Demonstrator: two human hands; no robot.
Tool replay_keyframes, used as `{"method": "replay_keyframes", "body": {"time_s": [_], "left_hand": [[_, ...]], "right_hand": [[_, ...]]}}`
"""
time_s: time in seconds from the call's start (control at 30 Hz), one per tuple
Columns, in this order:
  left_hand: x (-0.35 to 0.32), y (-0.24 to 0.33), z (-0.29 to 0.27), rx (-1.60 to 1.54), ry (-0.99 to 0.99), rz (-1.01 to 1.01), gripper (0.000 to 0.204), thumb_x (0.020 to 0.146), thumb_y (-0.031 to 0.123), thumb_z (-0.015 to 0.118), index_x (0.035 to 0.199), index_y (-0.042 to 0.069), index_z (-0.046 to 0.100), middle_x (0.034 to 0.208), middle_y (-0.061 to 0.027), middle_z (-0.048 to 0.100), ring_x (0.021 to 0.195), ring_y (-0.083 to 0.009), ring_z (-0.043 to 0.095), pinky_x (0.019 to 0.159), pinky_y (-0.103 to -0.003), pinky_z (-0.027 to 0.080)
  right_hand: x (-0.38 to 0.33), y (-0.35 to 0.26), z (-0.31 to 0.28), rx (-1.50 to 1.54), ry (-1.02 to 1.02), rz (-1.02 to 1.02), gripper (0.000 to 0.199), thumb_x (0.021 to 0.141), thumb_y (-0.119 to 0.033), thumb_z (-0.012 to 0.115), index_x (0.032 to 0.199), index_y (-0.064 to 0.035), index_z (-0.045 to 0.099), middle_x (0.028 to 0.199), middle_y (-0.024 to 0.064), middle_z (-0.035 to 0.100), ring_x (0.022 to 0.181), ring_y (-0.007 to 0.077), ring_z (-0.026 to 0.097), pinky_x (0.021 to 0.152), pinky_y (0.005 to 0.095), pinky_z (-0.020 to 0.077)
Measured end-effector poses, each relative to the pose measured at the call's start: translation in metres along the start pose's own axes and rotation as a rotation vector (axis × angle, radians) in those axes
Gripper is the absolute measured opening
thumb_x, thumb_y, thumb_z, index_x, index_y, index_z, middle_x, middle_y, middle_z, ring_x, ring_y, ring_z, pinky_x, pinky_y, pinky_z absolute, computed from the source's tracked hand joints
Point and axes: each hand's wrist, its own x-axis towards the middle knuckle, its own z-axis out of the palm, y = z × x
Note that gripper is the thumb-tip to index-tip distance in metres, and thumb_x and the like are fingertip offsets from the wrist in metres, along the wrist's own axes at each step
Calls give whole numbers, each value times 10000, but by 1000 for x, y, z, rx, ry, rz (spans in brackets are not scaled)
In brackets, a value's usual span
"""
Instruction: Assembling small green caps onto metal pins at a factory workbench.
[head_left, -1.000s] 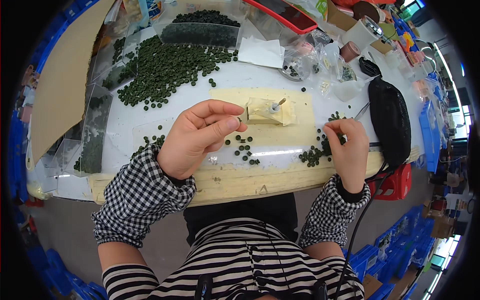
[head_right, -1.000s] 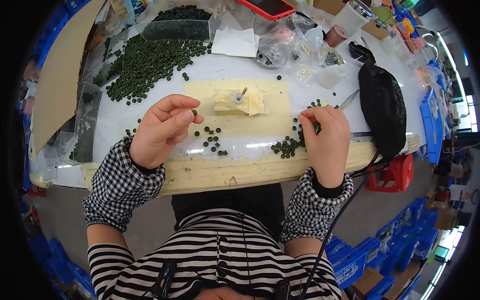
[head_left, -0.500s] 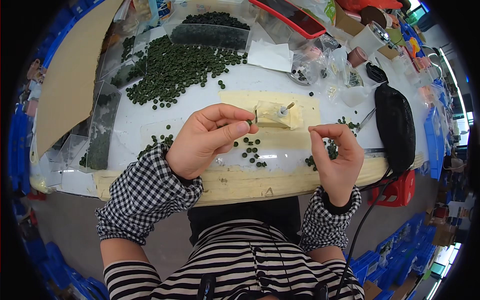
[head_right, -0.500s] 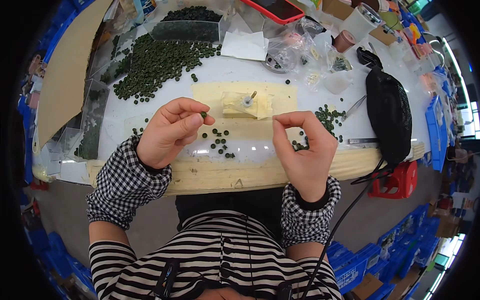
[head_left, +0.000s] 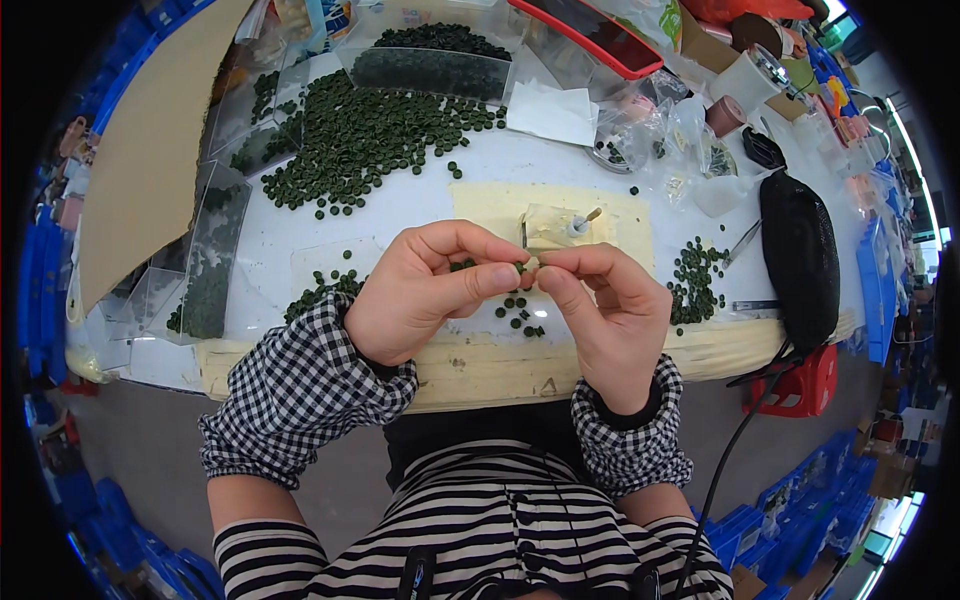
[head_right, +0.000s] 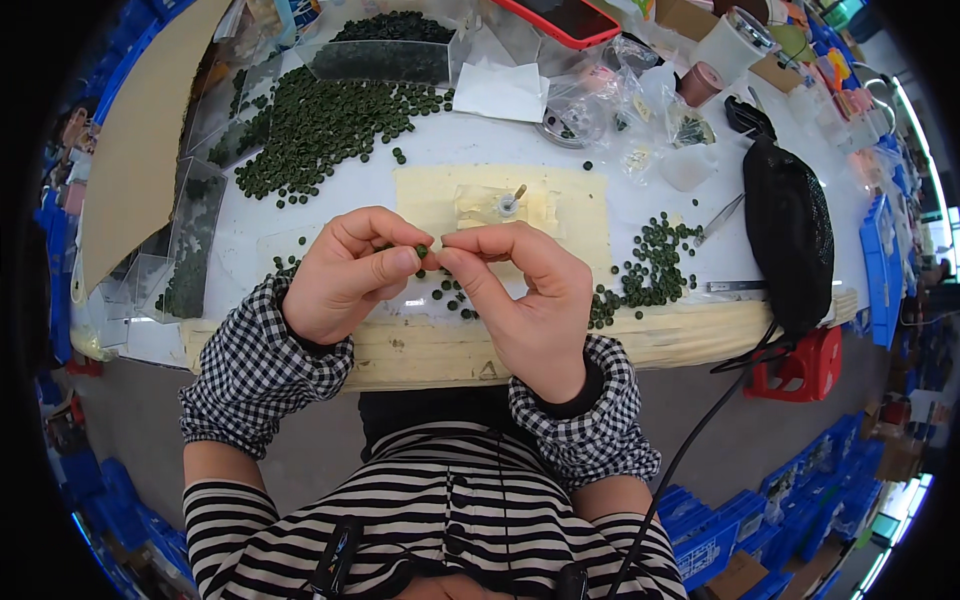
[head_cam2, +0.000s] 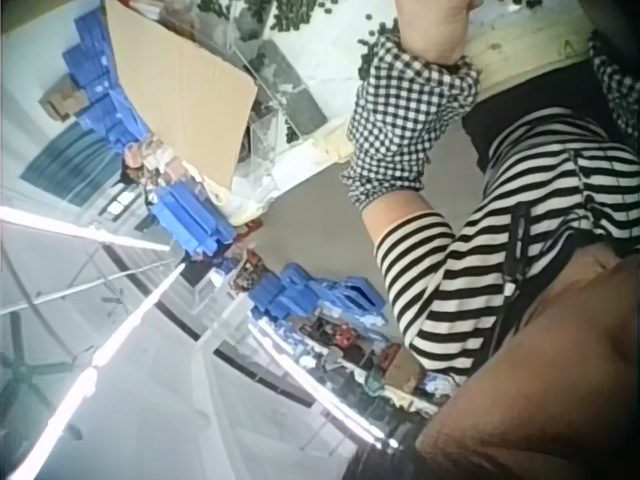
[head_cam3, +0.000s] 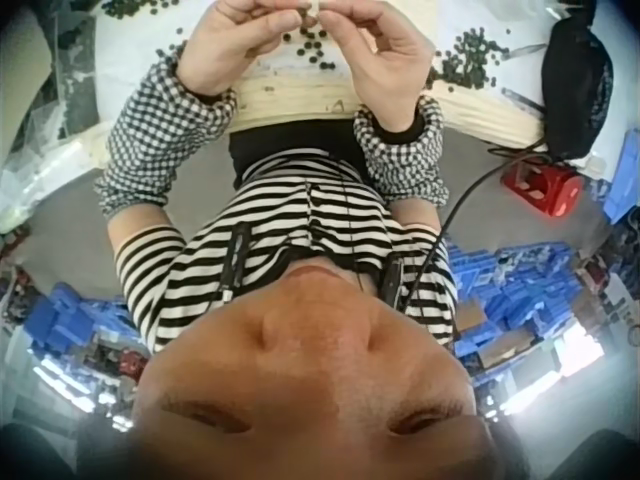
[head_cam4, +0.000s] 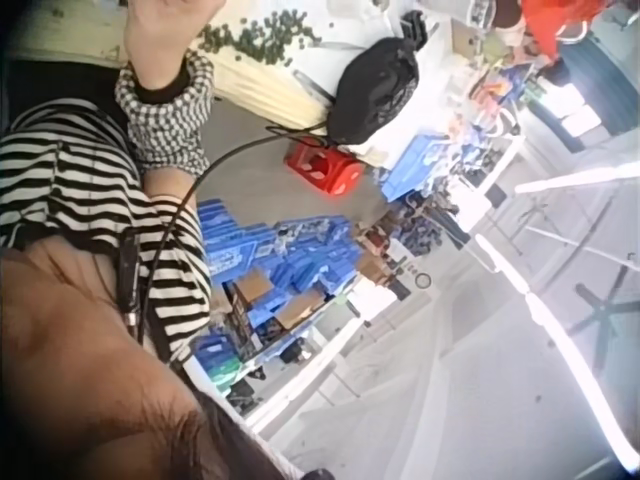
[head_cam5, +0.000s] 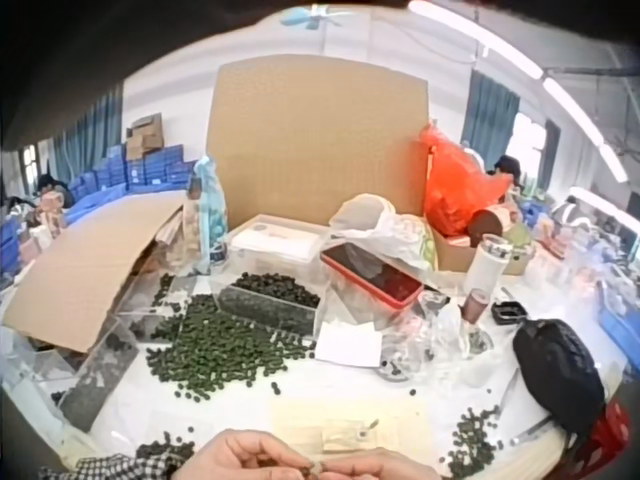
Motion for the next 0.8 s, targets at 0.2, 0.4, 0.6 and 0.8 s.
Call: {"method": "replay_keyframes", "body": {"time_s": [0.2,0.4,0.6,0.8], "left_hand": [[-1,1,4,73,33,45,127,839,76,688,962,48,679,880,-28,686,638,-17,499,543,-156,375],[-1,0,3,61,45,72,128,822,55,701,946,38,679,894,-43,688,731,-47,577,646,-176,456],[-2,1,4,69,77,86,133,816,27,697,946,12,670,908,-69,684,804,-95,626,727,-209,505],[-2,1,7,131,89,120,109,822,-6,678,922,6,638,894,-71,675,818,-103,633,733,-213,513]], "right_hand": [[2,2,1,-44,-20,-49,81,822,-32,684,889,12,669,802,59,664,750,111,605,700,235,478],[0,4,4,-47,-7,-73,78,824,-23,671,893,13,672,818,69,653,742,123,591,696,240,469],[0,4,7,-82,-2,-83,83,837,-9,642,913,13,669,849,80,644,776,131,591,718,246,467],[-1,4,6,-91,14,-63,77,835,-13,649,904,19,662,836,81,638,757,132,586,712,246,469]]}}
